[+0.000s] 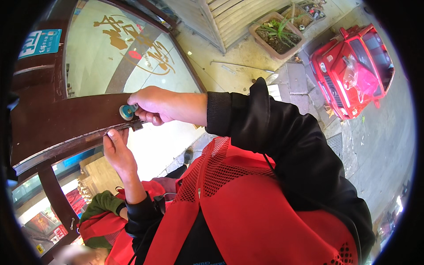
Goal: The person manipulates a door lock mechanism using a key and small tools, repeatedly inserting and turning the key, then handling small components from a cardboard box. The person appears to be testing or adjusting the lock's internal parts while standing at the doorway.
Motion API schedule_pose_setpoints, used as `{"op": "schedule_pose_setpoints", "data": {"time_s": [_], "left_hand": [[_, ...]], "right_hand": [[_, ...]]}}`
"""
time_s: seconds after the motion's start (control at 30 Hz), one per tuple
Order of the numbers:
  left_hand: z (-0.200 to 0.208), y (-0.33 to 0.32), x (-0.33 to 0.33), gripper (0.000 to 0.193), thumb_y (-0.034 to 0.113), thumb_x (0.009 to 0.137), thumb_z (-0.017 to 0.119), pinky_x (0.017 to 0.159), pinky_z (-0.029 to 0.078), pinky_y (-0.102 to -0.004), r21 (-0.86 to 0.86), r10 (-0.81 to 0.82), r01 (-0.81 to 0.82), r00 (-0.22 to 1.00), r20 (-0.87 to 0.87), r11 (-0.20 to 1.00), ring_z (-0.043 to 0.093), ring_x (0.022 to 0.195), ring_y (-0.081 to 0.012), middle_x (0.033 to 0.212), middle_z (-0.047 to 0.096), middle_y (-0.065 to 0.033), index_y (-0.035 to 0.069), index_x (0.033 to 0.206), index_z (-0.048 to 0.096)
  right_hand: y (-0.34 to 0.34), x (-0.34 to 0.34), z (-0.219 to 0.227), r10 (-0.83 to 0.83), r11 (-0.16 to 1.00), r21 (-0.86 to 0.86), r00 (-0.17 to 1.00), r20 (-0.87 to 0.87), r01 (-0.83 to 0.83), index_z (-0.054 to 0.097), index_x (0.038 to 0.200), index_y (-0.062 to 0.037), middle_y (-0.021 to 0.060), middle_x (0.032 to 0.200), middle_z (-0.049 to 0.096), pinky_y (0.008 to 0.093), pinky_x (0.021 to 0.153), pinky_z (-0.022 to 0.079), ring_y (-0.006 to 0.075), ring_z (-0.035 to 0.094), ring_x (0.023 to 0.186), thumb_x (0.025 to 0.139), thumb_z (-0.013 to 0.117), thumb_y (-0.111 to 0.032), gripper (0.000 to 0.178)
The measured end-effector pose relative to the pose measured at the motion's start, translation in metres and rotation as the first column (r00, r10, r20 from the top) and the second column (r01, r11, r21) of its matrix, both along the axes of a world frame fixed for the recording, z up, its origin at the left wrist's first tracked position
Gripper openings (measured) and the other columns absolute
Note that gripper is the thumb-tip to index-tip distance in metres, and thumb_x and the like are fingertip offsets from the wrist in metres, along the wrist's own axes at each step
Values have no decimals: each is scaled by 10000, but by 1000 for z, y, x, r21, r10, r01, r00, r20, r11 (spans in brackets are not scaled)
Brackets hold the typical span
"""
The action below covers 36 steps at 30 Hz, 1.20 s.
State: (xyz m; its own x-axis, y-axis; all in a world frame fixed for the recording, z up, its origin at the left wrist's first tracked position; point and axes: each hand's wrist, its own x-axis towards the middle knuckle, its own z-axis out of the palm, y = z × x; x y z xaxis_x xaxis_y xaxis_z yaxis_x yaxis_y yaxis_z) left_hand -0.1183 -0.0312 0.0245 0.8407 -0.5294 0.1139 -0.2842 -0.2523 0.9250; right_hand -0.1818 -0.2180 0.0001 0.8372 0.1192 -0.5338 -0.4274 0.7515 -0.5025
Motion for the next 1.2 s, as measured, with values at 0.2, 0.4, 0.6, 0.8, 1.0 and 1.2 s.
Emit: {"op": "schedule_pose_setpoints", "data": {"time_s": [0.2, 0.4, 0.6, 0.8, 1.0, 1.2], "left_hand": [[4, 6, 6, 485, 309, 1074, 407, 1042, 488, -422, -21, -34, 33, 997, -72, 999, 572, 1160, -243, 1249, 569, -181, -103, 1325, 451], [3, 9, 8, 516, 344, 1080, 365, 1037, 494, -432, -72, -67, 61, 995, -75, 996, 573, 1158, -247, 1239, 565, -189, -109, 1307, 459], [3, 10, 7, 501, 339, 1081, 363, 1026, 504, -420, -43, -62, 59, 996, -70, 997, 586, 1123, -237, 1183, 577, -171, -112, 1264, 481], [5, 12, 7, 474, 287, 1083, 361, 1063, 473, -436, 37, -36, 40, 994, -108, 998, 566, 1207, -291, 1324, 525, -205, -90, 1369, 401], [6, 11, 7, 471, 266, 1086, 348, 1068, 468, -441, 26, -50, 53, 993, -107, 998, 553, 1236, -307, 1357, 511, -212, -86, 1397, 378], [4, 10, 7, 489, 325, 1081, 369, 1002, 522, -408, -16, -57, 56, 997, -57, 998, 604, 1084, -226, 1168, 593, -180, -118, 1246, 493]], "right_hand": [[-2, 6, -4, -27, 998, 59, 999, 29, 25, 536, 734, -93, 22, 625, 516, 275, 447, 330, 107, 402, 454, 880, 631, -176, 193], [-3, -7, -15, 164, 472, -809, 866, 472, 351, 571, 821, -60, 65, 716, 569, 337, 652, 484, 227, 578, 708, 833, 653, -114, 99], [-20, -4, -29, 653, -341, -429, 539, 532, 837, 576, 893, -122, 34, 868, 574, 336, 692, 515, 233, 580, 868, 751, 661, -158, 169], [-5, -19, -10, 374, -211, -626, 654, 658, 751, 609, 890, -79, 88, 844, 609, 393, 678, 510, 277, 608, 804, 811, 650, -203, 152], [-10, -1, 1, 63, 893, -449, 976, 206, 37, 662, 888, -2, 58, 697, 616, 285, 566, 468, 147, 565, 587, 835, 721, -194, 208], [-23, 15, 0, 157, 943, -318, 972, 175, -95, 674, 828, -8, 47, 688, 603, 255, 566, 460, 127, 548, 583, 751, 771, -60, 134]]}}
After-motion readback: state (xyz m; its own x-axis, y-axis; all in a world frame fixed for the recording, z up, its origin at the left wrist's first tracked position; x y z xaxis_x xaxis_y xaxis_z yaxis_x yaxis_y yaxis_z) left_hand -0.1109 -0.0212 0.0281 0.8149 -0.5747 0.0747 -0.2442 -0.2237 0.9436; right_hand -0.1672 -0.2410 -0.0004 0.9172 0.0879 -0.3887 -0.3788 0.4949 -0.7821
